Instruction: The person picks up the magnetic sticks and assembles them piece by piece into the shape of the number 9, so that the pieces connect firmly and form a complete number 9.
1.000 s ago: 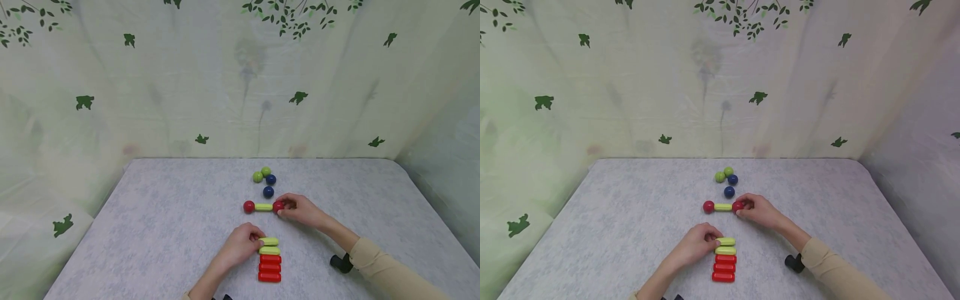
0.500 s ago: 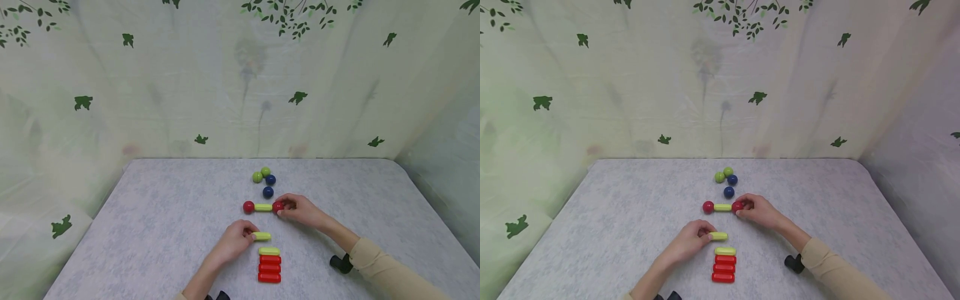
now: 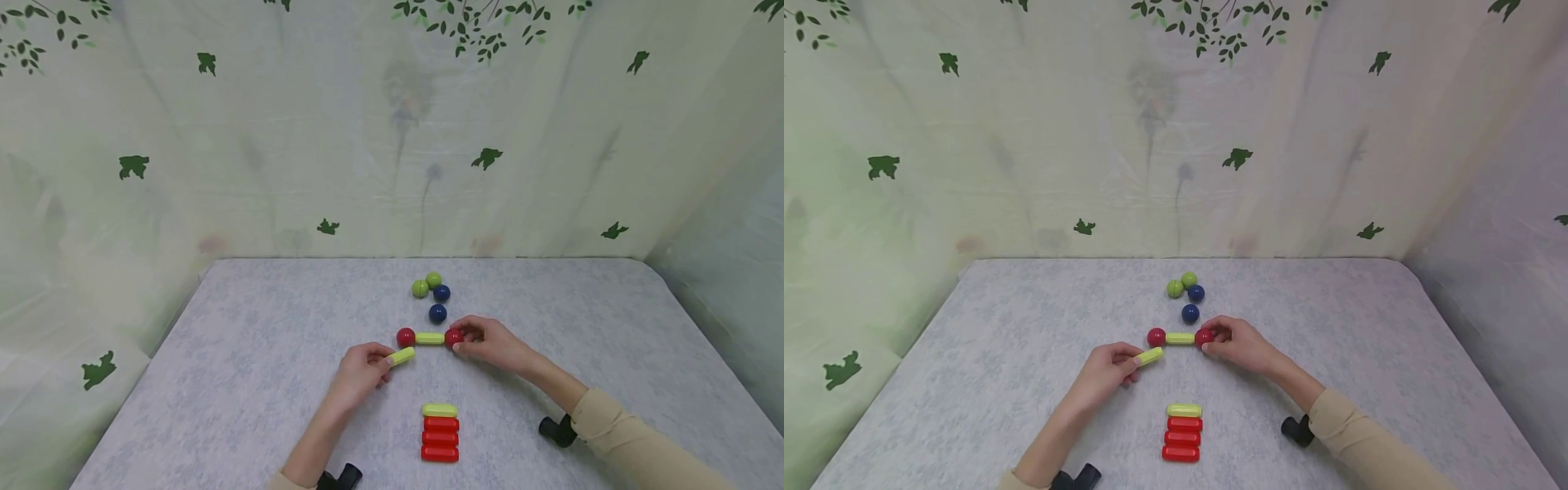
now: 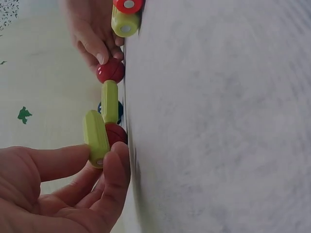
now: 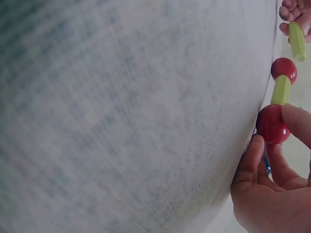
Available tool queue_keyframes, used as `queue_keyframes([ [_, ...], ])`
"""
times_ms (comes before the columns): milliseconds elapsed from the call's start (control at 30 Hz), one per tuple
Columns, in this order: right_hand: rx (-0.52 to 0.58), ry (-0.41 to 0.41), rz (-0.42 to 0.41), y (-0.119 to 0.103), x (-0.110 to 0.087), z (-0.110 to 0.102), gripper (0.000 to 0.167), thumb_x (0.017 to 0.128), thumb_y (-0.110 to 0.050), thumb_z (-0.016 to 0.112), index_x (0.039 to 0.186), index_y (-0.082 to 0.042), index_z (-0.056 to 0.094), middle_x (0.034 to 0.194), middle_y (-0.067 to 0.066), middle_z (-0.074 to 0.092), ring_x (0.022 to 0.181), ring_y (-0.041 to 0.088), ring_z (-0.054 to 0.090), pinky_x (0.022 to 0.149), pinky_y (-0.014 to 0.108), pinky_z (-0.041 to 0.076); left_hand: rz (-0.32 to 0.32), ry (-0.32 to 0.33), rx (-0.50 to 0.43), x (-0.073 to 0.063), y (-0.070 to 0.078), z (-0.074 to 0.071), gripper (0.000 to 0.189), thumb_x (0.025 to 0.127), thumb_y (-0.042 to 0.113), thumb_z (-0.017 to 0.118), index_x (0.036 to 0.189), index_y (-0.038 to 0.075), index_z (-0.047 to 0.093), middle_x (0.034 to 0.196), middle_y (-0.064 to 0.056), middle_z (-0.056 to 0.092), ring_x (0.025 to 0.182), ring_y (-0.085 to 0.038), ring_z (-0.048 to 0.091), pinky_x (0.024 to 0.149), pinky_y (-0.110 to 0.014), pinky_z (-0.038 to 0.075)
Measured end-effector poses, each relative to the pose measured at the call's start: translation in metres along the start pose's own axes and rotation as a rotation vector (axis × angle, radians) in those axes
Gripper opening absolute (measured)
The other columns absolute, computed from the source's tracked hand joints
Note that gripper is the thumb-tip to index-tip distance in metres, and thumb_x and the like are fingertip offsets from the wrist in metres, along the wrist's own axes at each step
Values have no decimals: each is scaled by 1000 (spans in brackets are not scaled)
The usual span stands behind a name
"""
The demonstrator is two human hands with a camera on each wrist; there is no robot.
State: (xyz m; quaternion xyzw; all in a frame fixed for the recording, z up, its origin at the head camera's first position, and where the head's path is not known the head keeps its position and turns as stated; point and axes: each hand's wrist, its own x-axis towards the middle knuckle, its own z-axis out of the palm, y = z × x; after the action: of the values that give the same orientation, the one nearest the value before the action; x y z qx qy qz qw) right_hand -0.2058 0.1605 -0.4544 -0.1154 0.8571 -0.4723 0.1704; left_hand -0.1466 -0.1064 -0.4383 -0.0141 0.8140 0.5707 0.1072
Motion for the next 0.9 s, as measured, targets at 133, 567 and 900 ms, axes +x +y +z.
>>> queue_keyframes([
  [133, 5, -2, 1, 1, 0, 0, 31, 89, -14, 72, 119, -10, 64, 97, 4, 60, 88, 21, 54, 73, 33, 47, -20, 47, -16, 2, -2, -4, 15, 94, 4, 60, 106, -4, 66, 80, -12, 64, 65, -19, 58, 64, -34, 51],
  [567, 7, -5, 3, -1, 0, 0, 31, 90, -14, 71, 120, -10, 63, 97, 4, 61, 87, 21, 54, 72, 32, 47, -57, 98, -33, 3, -4, -6, 17, 93, 4, 62, 105, -7, 65, 82, -14, 65, 58, -17, 59, 59, -32, 53],
  [900, 10, -1, 12, -1, -1, 0, 32, 90, -14, 71, 120, -9, 63, 97, 5, 60, 87, 22, 54, 73, 33, 47, -71, 81, -106, 2, -4, -6, 19, 94, 6, 64, 106, -8, 64, 86, -16, 67, 62, -19, 63, 62, -32, 55],
])
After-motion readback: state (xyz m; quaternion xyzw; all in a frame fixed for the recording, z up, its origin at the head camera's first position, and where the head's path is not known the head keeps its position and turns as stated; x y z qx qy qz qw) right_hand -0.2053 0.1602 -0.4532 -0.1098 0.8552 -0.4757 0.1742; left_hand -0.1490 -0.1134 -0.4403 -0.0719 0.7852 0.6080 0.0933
